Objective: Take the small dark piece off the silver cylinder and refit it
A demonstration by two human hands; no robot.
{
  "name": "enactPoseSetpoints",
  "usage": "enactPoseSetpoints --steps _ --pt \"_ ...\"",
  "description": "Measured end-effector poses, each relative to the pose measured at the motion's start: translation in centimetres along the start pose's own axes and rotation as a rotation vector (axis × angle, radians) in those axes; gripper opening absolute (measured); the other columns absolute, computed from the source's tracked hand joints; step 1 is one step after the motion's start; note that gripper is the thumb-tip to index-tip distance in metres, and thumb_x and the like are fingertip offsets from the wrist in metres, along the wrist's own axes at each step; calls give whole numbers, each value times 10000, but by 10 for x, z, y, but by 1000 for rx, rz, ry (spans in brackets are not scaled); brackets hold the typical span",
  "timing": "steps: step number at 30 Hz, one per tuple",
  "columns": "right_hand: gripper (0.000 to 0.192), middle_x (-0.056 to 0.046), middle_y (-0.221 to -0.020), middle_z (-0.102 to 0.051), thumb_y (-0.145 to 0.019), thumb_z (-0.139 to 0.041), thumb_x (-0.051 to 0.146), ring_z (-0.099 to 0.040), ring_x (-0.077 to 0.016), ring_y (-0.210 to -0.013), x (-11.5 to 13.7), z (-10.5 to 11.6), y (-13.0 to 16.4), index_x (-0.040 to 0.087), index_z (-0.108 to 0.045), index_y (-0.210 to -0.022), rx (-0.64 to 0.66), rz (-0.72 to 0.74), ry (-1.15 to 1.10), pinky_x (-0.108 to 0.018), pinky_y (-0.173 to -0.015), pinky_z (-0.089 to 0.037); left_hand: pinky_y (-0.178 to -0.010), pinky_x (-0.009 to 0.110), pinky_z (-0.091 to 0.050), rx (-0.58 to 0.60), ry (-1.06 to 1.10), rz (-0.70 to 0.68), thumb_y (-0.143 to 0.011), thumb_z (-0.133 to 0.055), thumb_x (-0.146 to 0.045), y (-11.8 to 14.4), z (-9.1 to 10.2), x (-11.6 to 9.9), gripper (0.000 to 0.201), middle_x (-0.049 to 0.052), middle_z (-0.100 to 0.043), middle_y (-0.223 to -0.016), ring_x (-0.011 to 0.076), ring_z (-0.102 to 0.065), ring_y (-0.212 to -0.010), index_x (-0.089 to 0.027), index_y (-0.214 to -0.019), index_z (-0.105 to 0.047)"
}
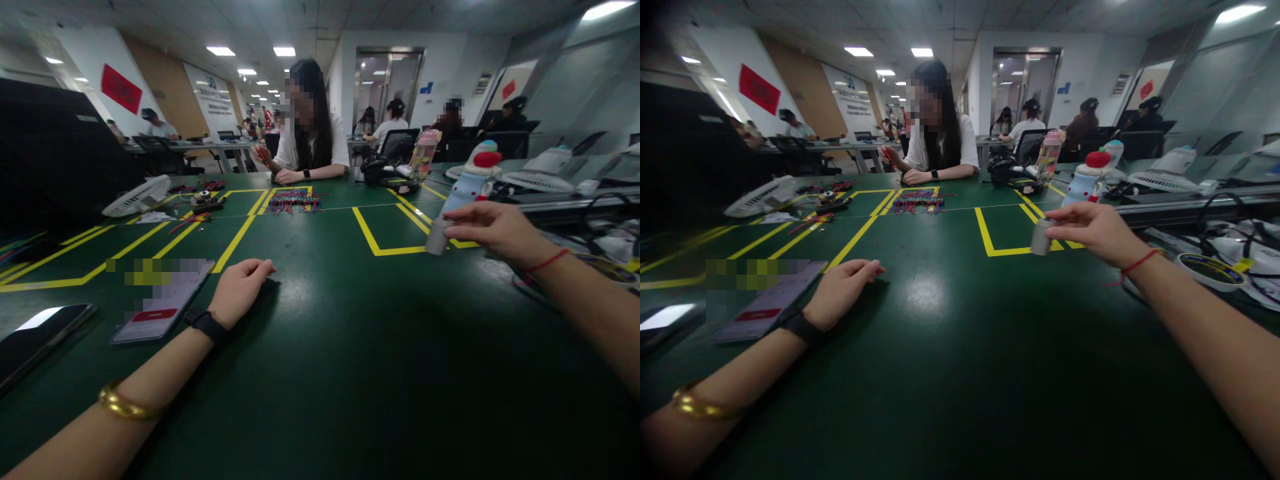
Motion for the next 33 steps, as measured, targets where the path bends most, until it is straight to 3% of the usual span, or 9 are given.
enactPoseSetpoints --steps 4,8,13,17,20,22,25,30,33 --pt "389 -76 -1050 -637 -676 -705 260 -620 -139 -912 67 -120 43 158 -616 -1041 351 228 -136 -301 -853 -502 -591 273 -369 -6 -11 -3 -800 -427 -538 1 0 -1 426 17 -653 -728 190 -584 -693 -209 -845 -693" --pt "313 -54 -1041 -625 -715 -673 286 -596 -132 -953 91 -177 83 167 -622 -1000 481 381 -43 -302 -890 -493 -605 275 -377 2 7 -7 -803 -432 -534 0 -1 1 423 23 -666 -764 192 -586 -712 -203 -843 -692" --pt "319 -51 -1091 -583 -765 -616 251 -579 -112 -971 75 -193 96 189 -543 -1069 498 317 -127 -268 -863 -505 -667 292 -401 15 3 -55 -825 -430 -519 5 -2 -14 418 32 -673 -817 197 -589 -750 -193 -863 -688" --pt "551 -56 -1086 -581 -701 -680 242 -590 -115 -952 60 -200 96 199 -390 -1167 505 200 -220 -273 -845 -511 -789 300 -415 90 67 -334 -858 -447 -439 33 -11 -80 335 40 -648 -984 194 -567 -906 -219 -957 -679" --pt "559 -57 -1074 -588 -694 -684 223 -593 -117 -951 56 -204 96 196 -362 -1151 524 174 -250 -282 -847 -507 -818 296 -427 269 126 -504 -855 -496 -377 63 -31 -129 259 31 -616 -1029 171 -556 -934 -259 -1002 -674" --pt "542 -61 -1088 -583 -699 -678 219 -591 -118 -960 56 -205 96 196 -366 -1142 530 174 -254 -282 -844 -507 -825 287 -429 313 146 -534 -842 -536 -346 74 -38 -146 204 17 -610 -1011 154 -558 -917 -272 -956 -689" --pt "534 -65 -1103 -574 -698 -680 232 -585 -120 -969 56 -205 96 193 -378 -1137 529 181 -238 -280 -837 -507 -793 282 -435 294 161 -499 -835 -552 -349 75 -37 -151 179 14 -606 -960 146 -561 -877 -261 -877 -702" --pt "512 -45 -1054 -586 -716 -645 196 -582 -112 -939 57 -199 94 194 -396 -1163 471 221 -154 -280 -849 -496 -729 277 -431 222 163 -417 -826 -558 -396 64 -24 -131 205 8 -598 -919 145 -561 -840 -273 -912 -696" --pt "459 -40 -1061 -582 -735 -619 194 -581 -108 -933 59 -197 93 198 -437 -1157 462 242 -121 -270 -846 -495 -771 293 -428 297 120 -376 -810 -576 -401 65 -35 -115 193 4 -607 -911 150 -567 -843 -281 -886 -706"
Point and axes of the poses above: each hand's wrist, its own y-axis away from the middle knuckle, its own z-axis out of the back of the hand, x = y × z, the point moved 10 cm from there along -y, towards the middle knuckle
